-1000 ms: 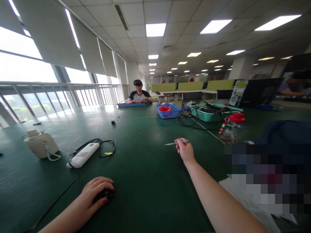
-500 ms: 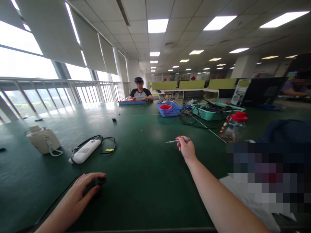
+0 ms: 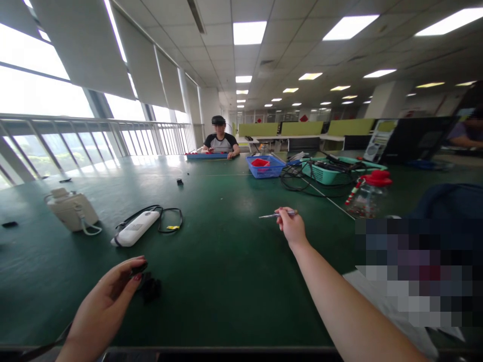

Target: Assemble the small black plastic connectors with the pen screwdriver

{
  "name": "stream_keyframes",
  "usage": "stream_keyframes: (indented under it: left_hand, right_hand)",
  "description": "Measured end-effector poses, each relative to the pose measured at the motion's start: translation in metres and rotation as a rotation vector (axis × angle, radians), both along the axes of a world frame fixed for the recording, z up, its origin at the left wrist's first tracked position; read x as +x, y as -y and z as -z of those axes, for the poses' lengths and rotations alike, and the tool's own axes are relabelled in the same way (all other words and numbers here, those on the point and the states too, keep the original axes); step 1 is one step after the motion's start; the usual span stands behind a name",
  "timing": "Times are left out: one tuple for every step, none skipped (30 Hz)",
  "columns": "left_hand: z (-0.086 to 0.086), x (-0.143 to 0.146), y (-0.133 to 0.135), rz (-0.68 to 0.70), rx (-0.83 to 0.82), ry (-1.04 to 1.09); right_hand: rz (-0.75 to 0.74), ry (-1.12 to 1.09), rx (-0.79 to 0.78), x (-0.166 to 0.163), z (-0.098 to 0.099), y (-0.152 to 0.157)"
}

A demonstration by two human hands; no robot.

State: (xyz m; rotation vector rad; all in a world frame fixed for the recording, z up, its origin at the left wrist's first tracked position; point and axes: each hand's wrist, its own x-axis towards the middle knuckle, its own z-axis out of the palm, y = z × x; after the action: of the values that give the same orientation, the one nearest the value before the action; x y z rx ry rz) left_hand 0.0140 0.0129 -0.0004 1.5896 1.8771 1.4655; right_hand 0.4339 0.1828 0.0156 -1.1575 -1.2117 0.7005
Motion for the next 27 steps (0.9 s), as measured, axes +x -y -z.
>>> stream_keyframes:
  left_hand:
    - [0.001,-0.001,0.001,0.004,0.009,-0.02]
    - [0.002,-0.002,0.001,0.009,0.012,-0.046]
    - [0.003,-0.004,0.002,0.013,0.01,-0.074]
    - [0.004,-0.005,0.002,0.017,0.001,-0.1]
    - [0.006,-0.006,0.002,0.023,-0.01,-0.12]
    - [0.007,-0.008,0.002,0.031,-0.024,-0.135]
    - [0.008,-0.01,0.002,0.036,-0.035,-0.145]
    - [0.01,-0.012,0.002,0.039,-0.047,-0.152]
    - [0.011,-0.013,0.002,0.04,-0.059,-0.159]
    - [0.011,-0.015,0.002,0.039,-0.071,-0.169]
    - [0.012,-0.016,0.002,0.036,-0.082,-0.181]
    - [0.011,-0.016,0.002,0.031,-0.088,-0.196]
    - [0.01,-0.016,0.002,0.025,-0.089,-0.214]
    - [0.009,-0.015,0.002,0.019,-0.089,-0.234]
    - [0.007,-0.014,0.003,0.012,-0.086,-0.256]
    - [0.004,-0.013,0.004,0.004,-0.083,-0.283]
    - [0.002,-0.011,0.005,-0.006,-0.082,-0.317]
    - [0.0,-0.01,0.006,-0.02,-0.081,-0.358]
    - [-0.002,-0.009,0.007,-0.034,-0.08,-0.405]
    - [-0.004,-0.008,0.007,-0.048,-0.076,-0.451]
    - [-0.004,-0.007,0.008,-0.057,-0.071,-0.489]
    - [-0.004,-0.007,0.008,-0.059,-0.064,-0.516]
    - [-0.004,-0.008,0.008,-0.053,-0.056,-0.529]
    - [-0.003,-0.008,0.008,-0.042,-0.05,-0.533]
    - [-0.002,-0.009,0.007,-0.026,-0.048,-0.532]
    - [-0.001,-0.009,0.007,-0.013,-0.048,-0.529]
    - [-0.001,-0.01,0.007,-0.003,-0.053,-0.527]
  right_hand:
    - [0.003,-0.004,0.0,0.0,0.0,0.0]
    - [0.006,-0.007,0.003,0.0,0.0,0.0]
    - [0.009,-0.008,0.007,0.0,0.0,0.0]
    - [0.011,-0.005,0.009,0.0,0.0,0.0]
    - [0.014,-0.002,0.011,0.0,0.001,-0.001]
    - [0.019,0.0,0.012,0.0,0.001,-0.001]
    - [0.022,0.002,0.013,-0.001,0.001,-0.002]
    - [0.027,0.002,0.013,-0.001,0.002,-0.002]
    - [0.032,-0.001,0.015,-0.001,0.002,-0.003]
    - [0.033,-0.002,0.016,-0.001,0.002,-0.003]
    - [0.032,-0.003,0.016,-0.001,0.003,-0.004]
    - [0.029,-0.001,0.015,-0.001,0.003,-0.004]
    - [0.029,0.001,0.014,-0.001,0.003,-0.004]
    - [0.029,0.003,0.012,0.0,0.003,-0.004]
    - [0.028,0.006,0.009,0.0,0.004,-0.004]
    - [0.028,0.009,0.007,0.0,0.004,-0.004]
    - [0.026,0.011,0.005,0.001,0.004,-0.004]
    - [0.021,0.013,0.004,0.001,0.004,-0.004]
    - [0.017,0.016,0.003,0.001,0.005,-0.004]
    - [0.014,0.018,0.005,0.001,0.005,-0.005]
    - [0.015,0.018,0.01,0.001,0.005,-0.005]
    - [0.018,0.017,0.015,0.001,0.006,-0.005]
    - [0.021,0.015,0.02,0.0,0.006,-0.006]
    - [0.022,0.012,0.024,0.0,0.006,-0.006]
    - [0.023,0.01,0.025,0.0,0.006,-0.006]
    - [0.021,0.01,0.023,0.0,0.005,-0.006]
    - [0.019,0.01,0.02,0.0,0.005,-0.006]
